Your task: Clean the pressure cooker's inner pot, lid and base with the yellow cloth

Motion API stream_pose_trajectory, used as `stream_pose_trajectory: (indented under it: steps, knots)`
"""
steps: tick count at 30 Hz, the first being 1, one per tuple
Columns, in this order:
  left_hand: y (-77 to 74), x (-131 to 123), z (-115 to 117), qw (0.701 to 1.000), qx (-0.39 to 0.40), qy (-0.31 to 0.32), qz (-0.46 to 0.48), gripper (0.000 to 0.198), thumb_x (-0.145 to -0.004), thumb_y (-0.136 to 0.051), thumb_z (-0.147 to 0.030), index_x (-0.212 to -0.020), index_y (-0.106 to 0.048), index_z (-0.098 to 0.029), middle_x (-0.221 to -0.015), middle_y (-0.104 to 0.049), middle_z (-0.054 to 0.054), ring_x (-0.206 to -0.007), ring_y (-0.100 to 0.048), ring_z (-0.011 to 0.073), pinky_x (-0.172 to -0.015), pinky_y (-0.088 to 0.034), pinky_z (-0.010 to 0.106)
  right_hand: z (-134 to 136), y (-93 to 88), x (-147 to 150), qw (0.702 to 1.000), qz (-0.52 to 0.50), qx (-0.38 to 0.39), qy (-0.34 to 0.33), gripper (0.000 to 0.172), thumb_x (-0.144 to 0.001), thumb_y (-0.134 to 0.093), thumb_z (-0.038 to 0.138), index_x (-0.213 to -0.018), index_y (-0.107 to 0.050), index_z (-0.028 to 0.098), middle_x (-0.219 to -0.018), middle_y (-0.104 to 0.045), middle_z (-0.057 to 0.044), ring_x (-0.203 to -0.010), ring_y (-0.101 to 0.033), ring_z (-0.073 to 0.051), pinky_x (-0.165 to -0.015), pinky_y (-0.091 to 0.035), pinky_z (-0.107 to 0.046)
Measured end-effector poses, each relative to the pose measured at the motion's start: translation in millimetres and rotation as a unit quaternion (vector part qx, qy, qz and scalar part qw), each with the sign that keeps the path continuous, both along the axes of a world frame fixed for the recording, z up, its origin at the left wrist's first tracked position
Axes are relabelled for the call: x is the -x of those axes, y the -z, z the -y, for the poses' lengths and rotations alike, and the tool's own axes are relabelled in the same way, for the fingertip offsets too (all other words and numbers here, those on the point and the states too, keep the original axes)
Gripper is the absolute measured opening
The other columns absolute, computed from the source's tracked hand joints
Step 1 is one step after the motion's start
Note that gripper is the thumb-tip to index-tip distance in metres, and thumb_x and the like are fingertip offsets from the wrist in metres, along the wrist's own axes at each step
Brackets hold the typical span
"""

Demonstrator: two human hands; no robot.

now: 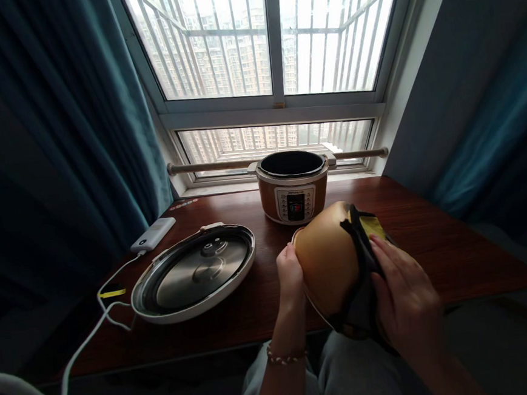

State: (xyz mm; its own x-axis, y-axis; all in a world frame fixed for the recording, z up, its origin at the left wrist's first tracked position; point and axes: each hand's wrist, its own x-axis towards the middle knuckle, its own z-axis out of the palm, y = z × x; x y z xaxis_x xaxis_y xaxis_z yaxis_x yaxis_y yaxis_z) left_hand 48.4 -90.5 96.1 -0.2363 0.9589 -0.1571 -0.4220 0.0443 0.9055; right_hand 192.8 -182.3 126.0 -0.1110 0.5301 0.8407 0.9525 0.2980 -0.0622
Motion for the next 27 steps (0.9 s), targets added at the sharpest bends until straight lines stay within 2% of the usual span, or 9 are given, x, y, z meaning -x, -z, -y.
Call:
stream_pose_trajectory:
  steps: [4, 7, 9, 12, 16, 21, 24, 27]
  knots:
    - [-2.2, -6, 5, 1.000, -0.020, 0.015, 0.009, 0.027, -0.073, -0.051, -0.039, -0.066, -0.055, -0.013, -0.055, -0.054, -0.001, -0.049, -0.046, 0.0099, -0.050, -0.038, 0.023, -12, -17.2, 22, 0.986, 0.160, 0.037, -0.012, 0.036, -0.087, -0.049, 0.021, -0.123, -0.053, 0.016, -0.130, -0.051, -0.005, -0.126, -0.038, -0.029, -0.104, -0.029, -0.048]
    - [-1.2, -12, 9, 0.999, -0.045, 0.009, -0.007, 0.023, -0.074, -0.050, -0.035, -0.063, -0.052, -0.014, -0.057, -0.053, -0.002, -0.052, -0.046, 0.0092, -0.053, -0.040, 0.022, -22, -17.7, 33, 0.965, 0.246, 0.056, -0.066, 0.035, -0.087, -0.046, 0.017, -0.119, -0.056, 0.011, -0.130, -0.051, -0.009, -0.125, -0.039, -0.029, -0.105, -0.030, -0.047]
    - [0.4, -15, 10, 0.998, -0.058, 0.006, -0.018, 0.021, -0.075, -0.048, -0.032, -0.063, -0.051, -0.015, -0.060, -0.054, -0.002, -0.055, -0.047, 0.0099, -0.056, -0.041, 0.023, -29, -18.9, 34, 0.957, 0.267, 0.068, -0.095, 0.034, -0.086, -0.046, 0.014, -0.117, -0.058, 0.009, -0.127, -0.053, -0.011, -0.124, -0.041, -0.029, -0.104, -0.033, -0.046]
    - [3.2, -20, 11, 0.997, -0.067, 0.011, -0.042, 0.023, -0.079, -0.044, -0.032, -0.067, -0.052, -0.015, -0.065, -0.057, 0.001, -0.059, -0.050, 0.0117, -0.058, -0.042, 0.024, -39, -27.6, 26, 0.964, 0.234, 0.083, -0.096, 0.032, -0.086, -0.047, 0.014, -0.114, -0.060, 0.013, -0.124, -0.057, -0.008, -0.123, -0.044, -0.025, -0.103, -0.034, -0.043]
    - [4.1, -30, 13, 0.992, -0.086, -0.004, -0.093, 0.026, -0.086, -0.037, -0.032, -0.079, -0.054, -0.014, -0.076, -0.060, 0.004, -0.067, -0.053, 0.0138, -0.064, -0.042, 0.024, -45, -40.4, 11, 0.988, 0.139, 0.072, -0.008, 0.031, -0.087, -0.047, 0.018, -0.115, -0.060, 0.018, -0.122, -0.058, -0.006, -0.122, -0.045, -0.024, -0.102, -0.034, -0.044]
    - [-1.1, -51, 32, 0.980, -0.107, -0.033, -0.165, 0.031, -0.091, -0.030, -0.034, -0.069, -0.046, -0.018, -0.064, -0.047, -0.001, -0.058, -0.043, 0.0113, -0.056, -0.036, 0.023, -38, -35.5, -2, 0.995, 0.054, 0.035, 0.083, 0.033, -0.087, -0.046, 0.021, -0.119, -0.056, 0.015, -0.126, -0.055, -0.007, -0.124, -0.042, -0.028, -0.101, -0.034, -0.047]
    - [-2.2, -65, 51, 0.962, -0.167, -0.026, -0.215, 0.031, -0.092, -0.028, -0.033, -0.067, -0.041, -0.020, -0.062, -0.045, -0.001, -0.056, -0.042, 0.0113, -0.054, -0.034, 0.024, -31, -31.6, -6, 0.998, 0.027, 0.015, 0.055, 0.032, -0.088, -0.045, 0.023, -0.117, -0.057, 0.016, -0.122, -0.058, -0.007, -0.121, -0.045, -0.025, -0.101, -0.034, -0.044]
    - [-0.9, -78, 69, 0.920, -0.270, -0.005, -0.284, 0.026, -0.092, -0.029, -0.024, -0.069, -0.039, -0.020, -0.061, -0.047, 0.000, -0.055, -0.044, 0.0117, -0.053, -0.032, 0.025, -28, -33.6, -13, 0.999, 0.001, 0.032, 0.012, 0.031, -0.089, -0.043, 0.025, -0.115, -0.058, 0.017, -0.116, -0.062, -0.007, -0.113, -0.051, -0.022, -0.097, -0.040, -0.040]
